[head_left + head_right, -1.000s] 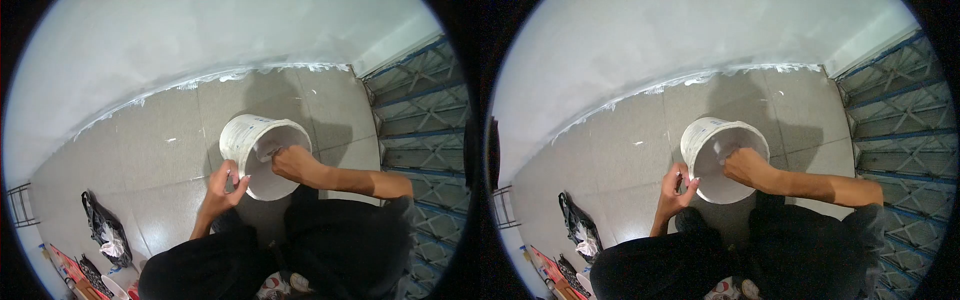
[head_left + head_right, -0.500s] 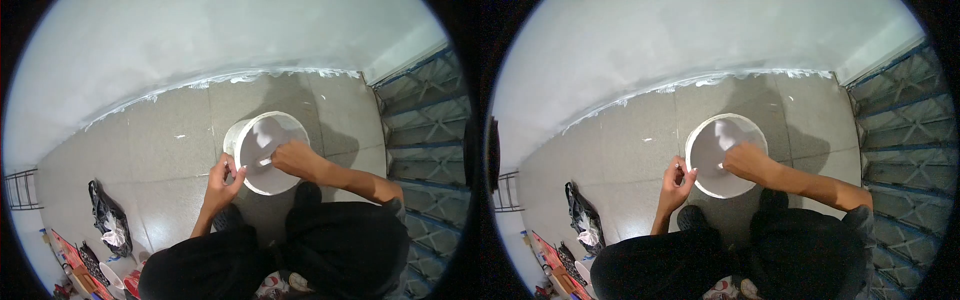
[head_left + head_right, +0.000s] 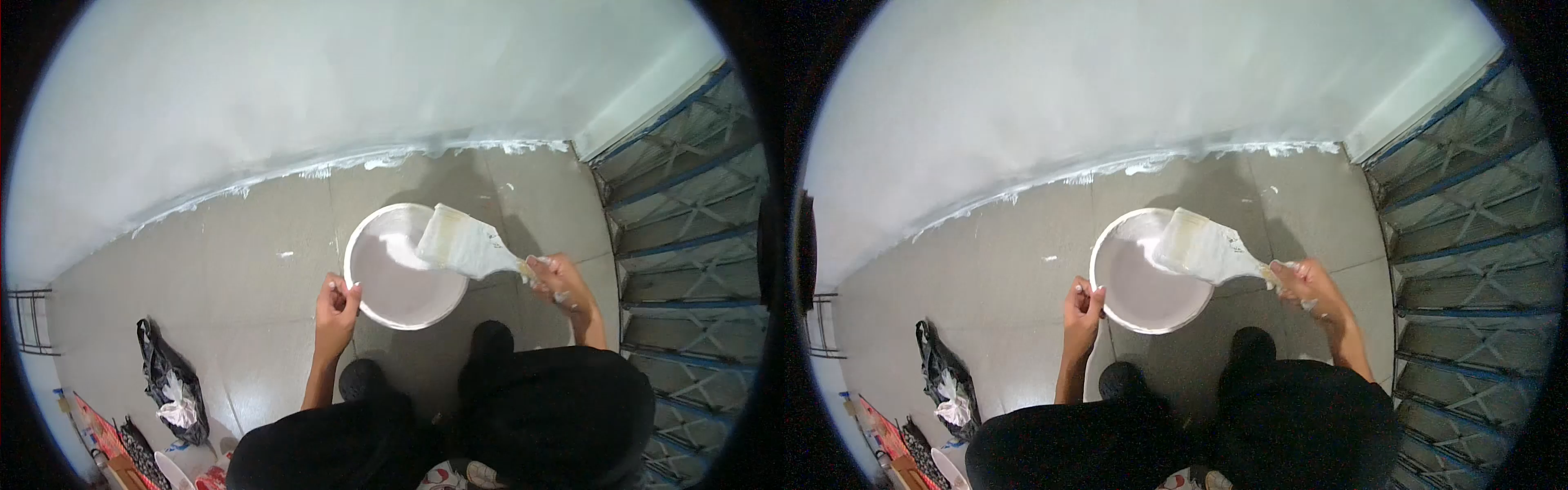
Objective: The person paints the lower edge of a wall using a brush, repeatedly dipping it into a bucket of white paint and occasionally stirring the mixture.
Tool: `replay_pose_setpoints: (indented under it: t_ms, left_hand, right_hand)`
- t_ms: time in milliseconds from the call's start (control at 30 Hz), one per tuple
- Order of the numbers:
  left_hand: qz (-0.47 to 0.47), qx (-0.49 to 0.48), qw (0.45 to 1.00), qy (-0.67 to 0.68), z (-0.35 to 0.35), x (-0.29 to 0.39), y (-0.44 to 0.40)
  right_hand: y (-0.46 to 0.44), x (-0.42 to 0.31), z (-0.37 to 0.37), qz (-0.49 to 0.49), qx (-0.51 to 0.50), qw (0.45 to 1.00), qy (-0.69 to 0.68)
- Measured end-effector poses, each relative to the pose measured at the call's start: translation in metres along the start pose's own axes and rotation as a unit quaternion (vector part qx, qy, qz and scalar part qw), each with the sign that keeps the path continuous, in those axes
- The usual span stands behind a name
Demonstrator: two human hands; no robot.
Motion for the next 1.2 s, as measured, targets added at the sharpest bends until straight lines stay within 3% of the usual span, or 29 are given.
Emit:
replay_pose_setpoints:
  t_ms: [67, 167, 467, 567, 700, 867, 967, 1200]
  left_hand:
    - [-0.011, 0.017, 1.0, 0.014, -0.003, -0.004, -0.002]
    - [-0.014, 0.047, 0.999, -0.003, -0.002, -0.009, -0.003]
    - [-0.08, 0.055, 0.995, 0.029, 0.011, -0.035, 0.019]
    - [-0.082, 0.043, 0.995, 0.035, 0.013, -0.034, 0.022]
    - [-0.074, 0.04, 0.996, 0.039, 0.011, -0.037, 0.021]
    - [-0.08, 0.02, 0.995, 0.053, 0.014, -0.036, 0.024]
    - [-0.084, 0.012, 0.995, 0.055, 0.015, -0.034, 0.024]
    - [-0.087, 0.011, 0.995, 0.044, 0.016, -0.031, 0.024]
  right_hand:
    - [0.007, 0.017, 0.019, 0.091, -0.039, 0.98, -0.17]
    - [0.009, 0.005, 0.043, 0.091, -0.126, 0.943, -0.293]
    - [-0.103, 0.002, 0.042, 0.027, -0.077, 0.956, -0.281]
    - [-0.17, 0.027, 0.046, 0.082, -0.006, 0.945, -0.316]
    - [-0.23, 0.044, 0.047, 0.106, 0.015, 0.934, -0.342]
    - [-0.268, 0.048, 0.056, 0.074, -0.01, 0.938, -0.339]
    - [-0.256, 0.036, 0.051, 0.104, 0.043, 0.914, -0.39]
    - [-0.238, -0.002, 0.023, 0.049, 0.031, 0.918, -0.393]
Point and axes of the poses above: each hand's wrist, its own y-axis away from the middle knuckle, its own z-axis out of the palm, x = y × z, the point moved 9 cm from there along -y, towards the middle knuckle, and after that the axes turned 15 degrees about x, right-handed, at the moved point
